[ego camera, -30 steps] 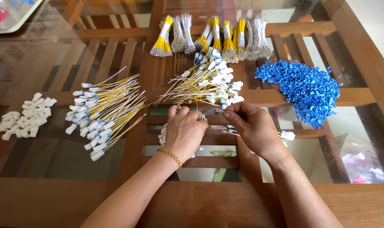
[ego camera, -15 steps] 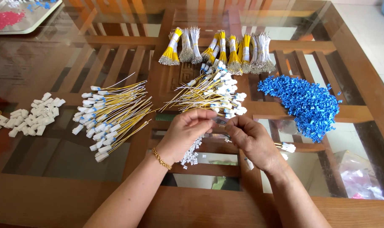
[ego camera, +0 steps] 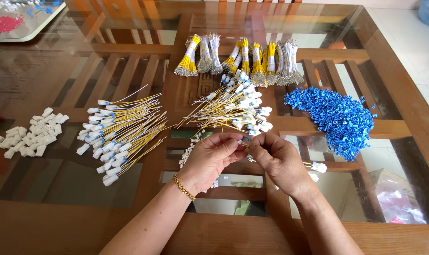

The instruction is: Attaching white plastic connectors to the ends of yellow wires.

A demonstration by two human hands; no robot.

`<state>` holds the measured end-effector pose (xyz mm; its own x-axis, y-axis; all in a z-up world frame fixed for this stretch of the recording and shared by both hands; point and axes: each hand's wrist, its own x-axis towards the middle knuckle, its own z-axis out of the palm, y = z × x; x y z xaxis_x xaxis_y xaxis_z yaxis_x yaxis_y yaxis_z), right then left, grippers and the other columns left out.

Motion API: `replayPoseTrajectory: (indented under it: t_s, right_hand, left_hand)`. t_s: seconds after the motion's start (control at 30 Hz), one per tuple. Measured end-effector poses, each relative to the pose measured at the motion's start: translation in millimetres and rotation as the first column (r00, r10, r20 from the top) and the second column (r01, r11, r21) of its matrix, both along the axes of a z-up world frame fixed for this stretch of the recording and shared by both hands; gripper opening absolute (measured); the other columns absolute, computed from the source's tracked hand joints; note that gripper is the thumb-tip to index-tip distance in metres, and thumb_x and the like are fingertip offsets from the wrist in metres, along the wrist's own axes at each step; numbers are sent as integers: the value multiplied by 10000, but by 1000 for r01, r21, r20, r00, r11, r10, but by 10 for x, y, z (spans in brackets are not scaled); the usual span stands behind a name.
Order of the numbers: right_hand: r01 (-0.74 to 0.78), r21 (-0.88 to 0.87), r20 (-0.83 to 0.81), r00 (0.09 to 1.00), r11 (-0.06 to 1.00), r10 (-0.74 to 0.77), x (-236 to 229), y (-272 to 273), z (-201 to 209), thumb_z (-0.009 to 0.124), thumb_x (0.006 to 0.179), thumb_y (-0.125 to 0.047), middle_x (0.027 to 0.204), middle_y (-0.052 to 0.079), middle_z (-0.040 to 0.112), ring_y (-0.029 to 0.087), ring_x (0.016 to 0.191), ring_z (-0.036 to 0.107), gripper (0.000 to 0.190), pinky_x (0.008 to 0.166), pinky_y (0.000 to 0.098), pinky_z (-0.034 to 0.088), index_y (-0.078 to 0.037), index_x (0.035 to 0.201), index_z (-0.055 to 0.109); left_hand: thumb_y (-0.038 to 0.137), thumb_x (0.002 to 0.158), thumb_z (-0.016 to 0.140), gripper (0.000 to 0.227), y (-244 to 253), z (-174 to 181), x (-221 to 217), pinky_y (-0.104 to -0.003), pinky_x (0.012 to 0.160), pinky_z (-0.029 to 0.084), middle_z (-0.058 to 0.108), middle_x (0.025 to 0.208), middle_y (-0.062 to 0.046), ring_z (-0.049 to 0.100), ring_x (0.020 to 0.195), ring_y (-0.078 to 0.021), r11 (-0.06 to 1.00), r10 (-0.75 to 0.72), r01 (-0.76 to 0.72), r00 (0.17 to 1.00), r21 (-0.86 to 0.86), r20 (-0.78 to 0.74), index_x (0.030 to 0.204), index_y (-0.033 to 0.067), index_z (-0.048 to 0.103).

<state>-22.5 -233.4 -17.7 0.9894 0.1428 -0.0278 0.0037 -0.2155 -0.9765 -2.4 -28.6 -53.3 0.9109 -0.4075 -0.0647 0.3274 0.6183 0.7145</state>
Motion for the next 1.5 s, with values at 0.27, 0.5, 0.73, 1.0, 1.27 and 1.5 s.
replayPoseTrajectory:
  t_s: [0.27, 0.5, 0.73, 1.0, 1.27, 1.5]
  right_hand:
    - [39, -129, 91, 995, 991, -27, -33, 32, 51, 671, 949, -186, 828, -27, 658, 53, 758, 541, 137, 675, 237, 497, -51, 975, 673]
    - [50, -230, 73, 997, 972, -34, -54, 64, 163, 686, 921, -182, 788, -9, 661, 65, 729, 552, 124, 657, 260, 513, -60, 944, 678]
    - [70, -352, 118, 993, 933, -30, -130, 144, 358, 695, 897, -175, 783, 35, 712, 111, 716, 617, 129, 673, 290, 538, -55, 943, 682]
    - [-1, -320, 167, 984, 947, 57, -115, 151, 282, 686, 926, -143, 816, 44, 730, 113, 757, 635, 108, 700, 295, 539, -38, 949, 678]
    - [62, -477, 197, 980, 877, 37, 0, -155, 376, 731, 893, -158, 828, 68, 792, 126, 720, 694, 182, 653, 299, 553, -56, 1037, 777]
    - [88, -815, 75, 996, 573, -46, 134, -426, 191, 681, 968, -268, 948, 136, 783, 303, 829, 745, 209, 731, 404, 569, -126, 1022, 825]
  left_hand:
    - [89, 1000, 637, 185, 15, 4, -15, -428, 973, 585, 730, 1129, -112, 706, 982, -251, 998, -30, 28, 998, 48, 51, 1136, 3, 728]
    - [65, 990, 658, 168, 5, 2, -29, -425, 959, 602, 733, 1099, -109, 719, 967, -246, 997, 12, -20, 994, 70, 106, 1123, -13, 724]
    - [45, 965, 683, 149, -10, 154, -85, -306, 879, 607, 764, 1020, -87, 736, 911, -169, 920, 43, -166, 943, 354, 330, 1084, -17, 749]
    - [48, 970, 669, 138, -54, 81, -79, -269, 860, 618, 774, 992, -52, 725, 902, -107, 832, 14, -246, 905, 498, 424, 1064, -18, 746]
    - [103, 979, 658, 242, 89, 228, -82, -252, 842, 621, 789, 1037, -68, 752, 930, -129, 808, -40, -277, 856, 521, 516, 1209, 45, 705]
    - [268, 759, 848, 290, 215, 289, -357, -466, 960, 418, 738, 962, -18, 639, 964, -235, 191, -551, -700, 503, 688, 665, 1000, 129, 764]
